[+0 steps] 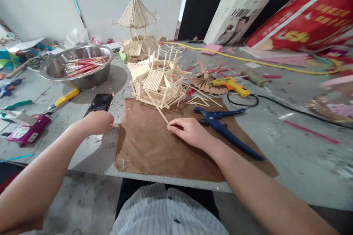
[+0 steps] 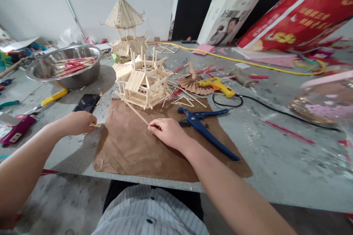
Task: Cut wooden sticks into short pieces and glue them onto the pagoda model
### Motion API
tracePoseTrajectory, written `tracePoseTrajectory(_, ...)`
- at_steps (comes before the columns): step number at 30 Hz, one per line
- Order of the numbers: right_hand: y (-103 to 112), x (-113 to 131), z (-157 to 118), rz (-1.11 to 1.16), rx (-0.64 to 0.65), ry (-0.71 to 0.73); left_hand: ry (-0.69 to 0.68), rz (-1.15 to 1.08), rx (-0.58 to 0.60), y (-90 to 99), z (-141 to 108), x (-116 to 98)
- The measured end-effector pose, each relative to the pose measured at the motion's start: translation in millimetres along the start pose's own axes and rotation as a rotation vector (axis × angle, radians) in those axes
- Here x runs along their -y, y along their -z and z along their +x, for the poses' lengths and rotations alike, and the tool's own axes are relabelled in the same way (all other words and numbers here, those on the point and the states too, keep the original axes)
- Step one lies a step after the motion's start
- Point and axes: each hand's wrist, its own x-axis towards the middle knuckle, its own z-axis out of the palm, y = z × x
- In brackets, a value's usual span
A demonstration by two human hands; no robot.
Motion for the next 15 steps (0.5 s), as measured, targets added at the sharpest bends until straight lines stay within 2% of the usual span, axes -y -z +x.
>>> tracePoseTrajectory(6,-0.2,1.4,0.3,0.000,0.010,-0.009,-0.050,0.003,-0.134,-2.8,15.0,7.8)
tracePoseTrajectory(15,1.3,-0.5,-0.4,0.028,0.012,0.005,0.077,0.087,-0.239,16.8,66.4,16.2)
